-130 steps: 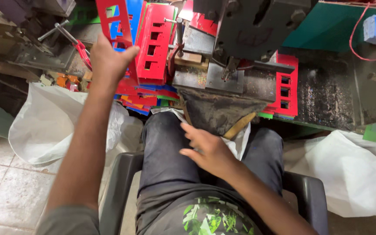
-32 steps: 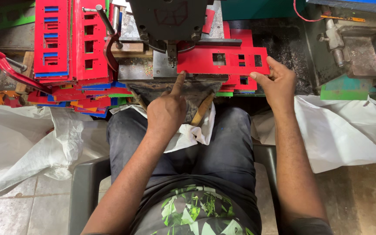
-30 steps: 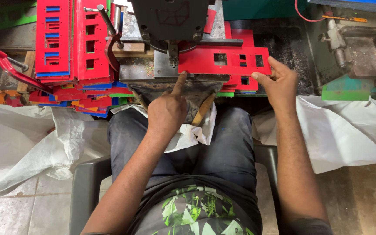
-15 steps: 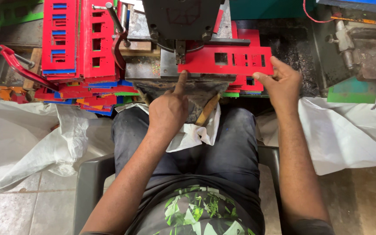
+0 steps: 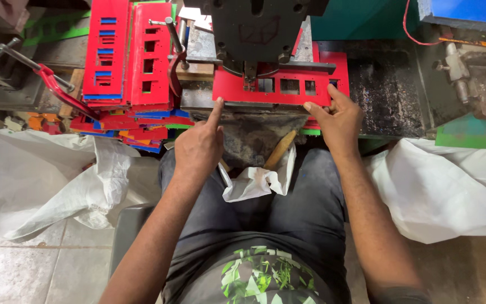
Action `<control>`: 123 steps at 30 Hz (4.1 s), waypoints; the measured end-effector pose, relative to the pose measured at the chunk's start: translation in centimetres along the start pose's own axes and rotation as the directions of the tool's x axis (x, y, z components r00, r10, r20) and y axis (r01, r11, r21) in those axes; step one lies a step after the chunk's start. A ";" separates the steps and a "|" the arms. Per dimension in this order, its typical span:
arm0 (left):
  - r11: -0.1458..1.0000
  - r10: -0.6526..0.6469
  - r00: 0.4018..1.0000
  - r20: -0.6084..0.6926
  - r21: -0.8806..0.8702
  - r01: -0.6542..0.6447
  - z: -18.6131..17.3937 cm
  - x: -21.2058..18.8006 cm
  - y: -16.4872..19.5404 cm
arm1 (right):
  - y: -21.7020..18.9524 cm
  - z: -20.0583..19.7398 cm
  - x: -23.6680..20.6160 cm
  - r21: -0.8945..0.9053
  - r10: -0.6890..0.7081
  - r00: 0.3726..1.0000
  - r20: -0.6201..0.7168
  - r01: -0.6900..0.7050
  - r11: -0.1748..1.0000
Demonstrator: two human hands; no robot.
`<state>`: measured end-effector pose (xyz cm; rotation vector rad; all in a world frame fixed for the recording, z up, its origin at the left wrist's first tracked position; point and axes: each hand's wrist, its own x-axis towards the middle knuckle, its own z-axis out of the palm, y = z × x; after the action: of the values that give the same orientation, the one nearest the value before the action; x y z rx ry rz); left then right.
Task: The person repeatedly places red, blue, and green plastic frames under a punch press, aligns them, and operates the machine to cut holes. The person handles each frame individually, removes it after cutting, and stacks the finished pieces.
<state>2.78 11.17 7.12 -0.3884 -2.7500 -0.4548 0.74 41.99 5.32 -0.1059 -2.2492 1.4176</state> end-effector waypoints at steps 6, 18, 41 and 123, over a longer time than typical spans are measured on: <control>1.000 0.002 0.999 -0.047 -0.027 -0.003 0.1 0.1 0.2 | 0.3 0.2 -0.1 0.051 -0.029 0.999 -0.023 0.030 0.998; 0.998 0.028 0.999 -0.043 0.061 -0.026 1.1 0.7 -0.4 | 0.4 -0.4 -0.3 -0.104 -0.134 0.990 -0.032 0.130 0.986; 0.999 0.050 0.996 -0.076 0.001 -0.050 0.3 0.8 -0.1 | -0.3 -0.6 -1.0 -0.190 -0.053 0.998 -0.034 0.045 0.981; 0.991 0.044 0.982 -0.182 -0.113 -0.066 -0.4 1.3 -0.3 | -0.8 -0.3 -0.4 0.129 -0.006 0.999 0.036 0.001 0.992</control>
<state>1.60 11.06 7.90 -0.4295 -2.5389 -0.6102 1.41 41.72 5.98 -0.0342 -2.1786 1.5703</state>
